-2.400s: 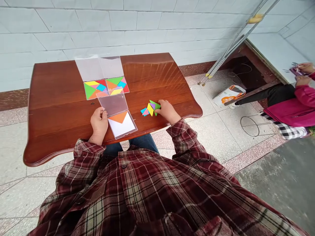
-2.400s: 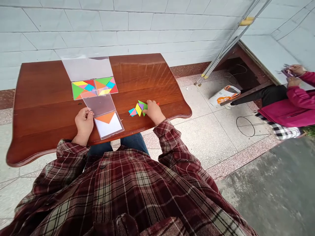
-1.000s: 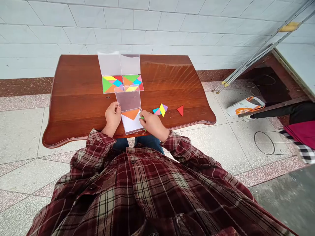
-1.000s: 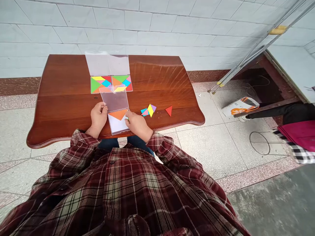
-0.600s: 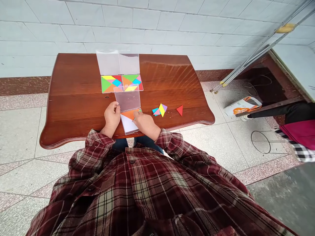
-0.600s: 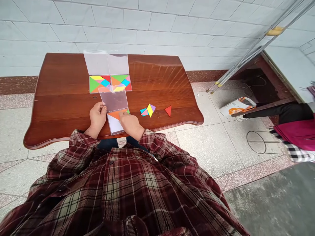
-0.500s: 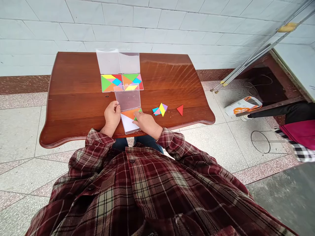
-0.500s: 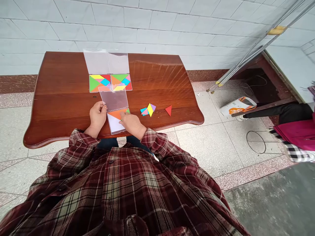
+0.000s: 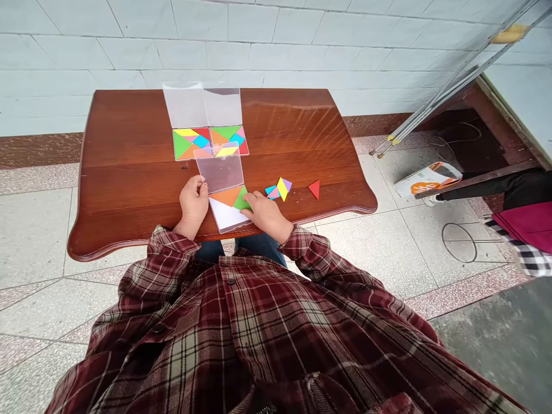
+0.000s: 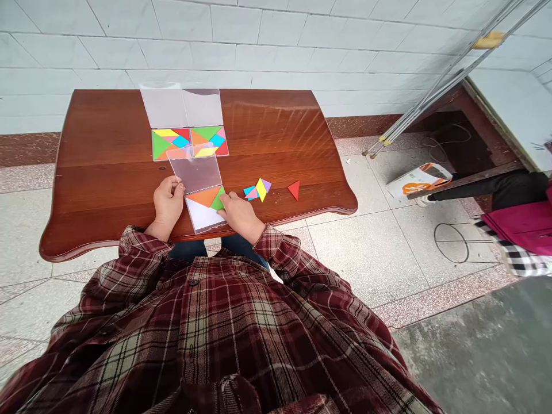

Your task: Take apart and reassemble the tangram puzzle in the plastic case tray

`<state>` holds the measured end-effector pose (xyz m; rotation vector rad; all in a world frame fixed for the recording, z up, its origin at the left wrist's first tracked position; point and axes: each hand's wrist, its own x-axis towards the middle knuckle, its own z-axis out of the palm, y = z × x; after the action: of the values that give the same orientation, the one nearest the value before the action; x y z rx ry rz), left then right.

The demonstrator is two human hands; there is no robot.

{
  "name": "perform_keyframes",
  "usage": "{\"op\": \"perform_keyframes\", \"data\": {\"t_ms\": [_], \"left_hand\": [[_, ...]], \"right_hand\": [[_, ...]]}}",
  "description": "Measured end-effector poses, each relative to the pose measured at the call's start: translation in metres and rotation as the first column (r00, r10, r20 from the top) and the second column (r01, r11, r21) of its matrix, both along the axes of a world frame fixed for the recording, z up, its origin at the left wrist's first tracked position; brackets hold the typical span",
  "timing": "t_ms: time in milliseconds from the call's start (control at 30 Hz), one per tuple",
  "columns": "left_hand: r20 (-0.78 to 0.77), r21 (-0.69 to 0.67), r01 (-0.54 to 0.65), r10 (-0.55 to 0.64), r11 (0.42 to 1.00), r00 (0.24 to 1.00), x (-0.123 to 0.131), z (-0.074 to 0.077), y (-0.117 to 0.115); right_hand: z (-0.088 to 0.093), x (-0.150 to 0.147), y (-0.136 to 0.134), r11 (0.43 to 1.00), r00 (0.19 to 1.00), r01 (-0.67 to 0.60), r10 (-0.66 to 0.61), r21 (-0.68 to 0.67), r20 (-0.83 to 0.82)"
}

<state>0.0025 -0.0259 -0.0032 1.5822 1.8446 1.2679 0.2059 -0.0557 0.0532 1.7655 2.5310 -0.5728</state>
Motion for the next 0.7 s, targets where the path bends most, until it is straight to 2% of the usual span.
{"op": "perform_keyframes", "data": {"t_ms": [100,200,300,367,400,467,533,700], "left_hand": [[-0.001,-0.003,-0.001,0.001,1.000,1.000,-0.001,0.000,0.001],[0.006,0.012,-0.019,0.019,1.000,1.000,-0.002,-0.003,0.002],[0.011,0.011,-0.023,0.023,1.000,1.000,-0.004,-0.006,0.004],[0.007,0.009,-0.017,0.017,1.000,1.000,-0.004,-0.007,0.005],[0.004,0.007,-0.017,0.017,1.000,1.000,-0.005,-0.008,0.005],[0.003,0.001,-0.021,0.021,1.000,1.000,-0.005,-0.008,0.005],[0.008,-0.005,-0.021,0.021,1.000,1.000,-0.005,-0.007,0.004],[0.023,-0.028,-0.013,0.013,1.000,1.000,-0.004,-0.004,0.002]], "right_hand": [[0.000,0.013,0.003,0.999,0.992,0.032,-0.027,0.037,-0.122],[0.002,0.048,0.011,0.975,0.962,0.170,-0.133,0.143,-0.240],[0.005,0.098,0.024,0.886,0.912,0.393,-0.342,0.247,-0.226],[0.004,0.129,0.035,0.808,0.848,0.530,-0.510,0.257,-0.144],[0.002,0.141,0.039,0.787,0.820,0.570,-0.564,0.237,-0.099],[-0.004,0.157,0.048,0.792,0.804,0.589,-0.595,0.160,-0.012],[-0.011,0.164,0.054,0.819,0.819,0.567,-0.572,0.092,0.041],[-0.016,0.168,0.061,0.878,0.867,0.476,-0.479,0.056,0.138]]}}
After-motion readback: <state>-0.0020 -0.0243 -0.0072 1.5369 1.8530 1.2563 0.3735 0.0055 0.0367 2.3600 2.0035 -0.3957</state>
